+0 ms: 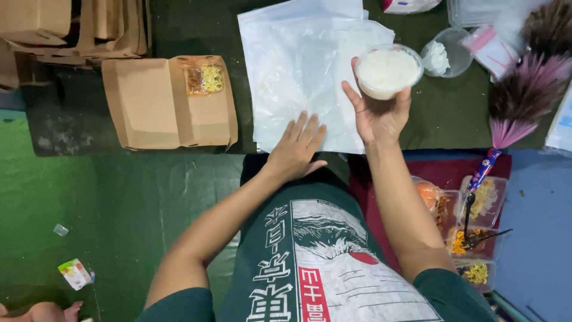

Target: Prepare and assemble a rice-based meal by gathering toppings, wrapping rice, and portioning rice into a cup.

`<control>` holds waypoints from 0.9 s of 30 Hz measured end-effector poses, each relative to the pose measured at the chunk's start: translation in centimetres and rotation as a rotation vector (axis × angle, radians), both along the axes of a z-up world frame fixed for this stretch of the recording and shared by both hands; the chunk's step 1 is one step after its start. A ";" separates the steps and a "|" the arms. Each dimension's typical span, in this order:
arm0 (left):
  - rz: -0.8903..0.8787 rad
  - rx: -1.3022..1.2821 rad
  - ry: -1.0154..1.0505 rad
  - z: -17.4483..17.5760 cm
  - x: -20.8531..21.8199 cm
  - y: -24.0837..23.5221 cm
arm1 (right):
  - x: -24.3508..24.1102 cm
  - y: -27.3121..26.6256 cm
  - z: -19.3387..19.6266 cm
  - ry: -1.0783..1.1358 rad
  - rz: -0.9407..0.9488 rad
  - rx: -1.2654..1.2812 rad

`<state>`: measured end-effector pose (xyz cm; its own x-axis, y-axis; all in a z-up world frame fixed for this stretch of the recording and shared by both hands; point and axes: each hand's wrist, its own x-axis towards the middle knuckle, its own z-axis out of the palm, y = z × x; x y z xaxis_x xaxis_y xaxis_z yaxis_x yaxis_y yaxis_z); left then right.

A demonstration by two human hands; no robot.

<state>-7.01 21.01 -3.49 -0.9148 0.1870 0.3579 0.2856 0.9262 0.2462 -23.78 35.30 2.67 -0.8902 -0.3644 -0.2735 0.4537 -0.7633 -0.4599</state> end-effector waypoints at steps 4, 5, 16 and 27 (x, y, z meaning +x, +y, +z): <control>0.147 0.074 -0.069 2.4 0.3 -0.7 | -2.2 0.0 -1.2 0.209 -0.013 0.194; 0.222 0.024 -0.153 2.4 0.6 -1.0 | -2.4 0.0 0.0 0.474 -0.009 0.362; 0.389 -0.169 -0.194 -1.0 3.1 -0.8 | -2.1 -4.9 -1.7 1.469 0.748 1.778; 0.374 -0.039 -0.170 -0.9 3.4 -0.7 | 1.5 -3.3 -4.1 1.715 0.363 1.641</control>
<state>-3.65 20.31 -4.37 -0.9678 -0.1597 0.1947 -0.1146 0.9678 0.2239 -22.30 32.02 -1.38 -0.5181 -0.8256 0.2235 -0.8407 0.4433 -0.3110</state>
